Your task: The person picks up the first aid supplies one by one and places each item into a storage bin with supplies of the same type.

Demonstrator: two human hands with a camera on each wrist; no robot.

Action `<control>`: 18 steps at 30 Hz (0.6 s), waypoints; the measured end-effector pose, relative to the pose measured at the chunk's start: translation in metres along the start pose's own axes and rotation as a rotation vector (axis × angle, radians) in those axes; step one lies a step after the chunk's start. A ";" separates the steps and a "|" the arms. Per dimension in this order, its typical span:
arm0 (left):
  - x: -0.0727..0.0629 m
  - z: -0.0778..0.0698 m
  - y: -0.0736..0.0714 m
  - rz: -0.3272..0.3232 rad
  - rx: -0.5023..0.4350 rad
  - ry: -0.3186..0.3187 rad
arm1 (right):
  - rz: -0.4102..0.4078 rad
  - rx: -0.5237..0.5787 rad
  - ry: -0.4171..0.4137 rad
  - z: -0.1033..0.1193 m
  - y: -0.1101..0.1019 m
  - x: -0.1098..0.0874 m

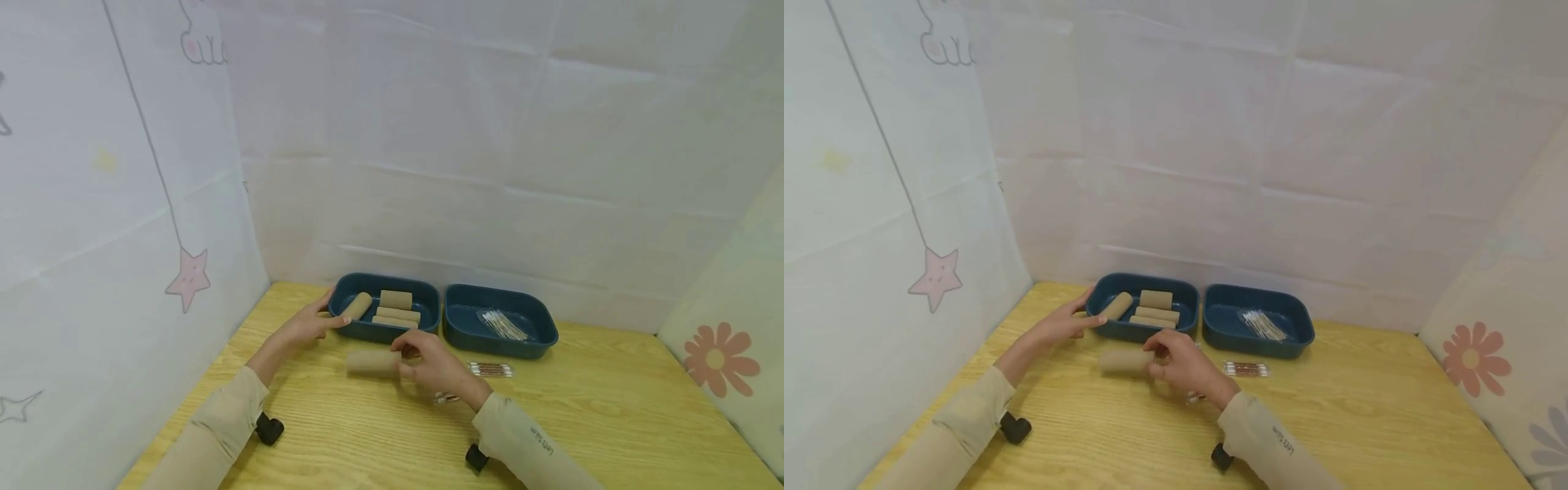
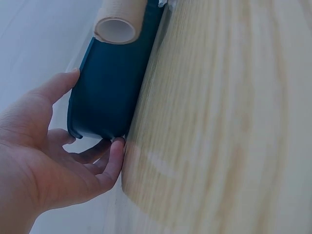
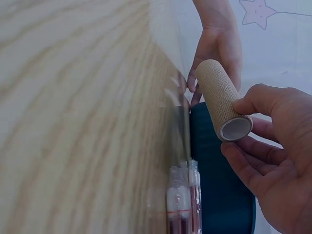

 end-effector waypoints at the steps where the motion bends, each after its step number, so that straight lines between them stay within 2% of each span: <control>1: 0.000 0.000 0.000 0.001 -0.002 0.001 | -0.009 0.008 -0.002 0.001 -0.002 0.000; 8: 0.000 -0.002 0.000 -0.001 0.014 0.007 | -0.071 0.088 -0.011 0.003 -0.019 0.000; 18: 0.000 -0.001 0.001 0.004 0.003 0.004 | -0.158 -0.011 0.007 -0.001 -0.037 -0.001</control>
Point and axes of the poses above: each hand's wrist, its own x-axis towards the middle knuckle, its own y-axis out of the palm, z = x × y, the point moved 10 cm from there along x, towards the middle knuckle, and after that the axes turned 5 degrees about -x, right-handed, at the moved point
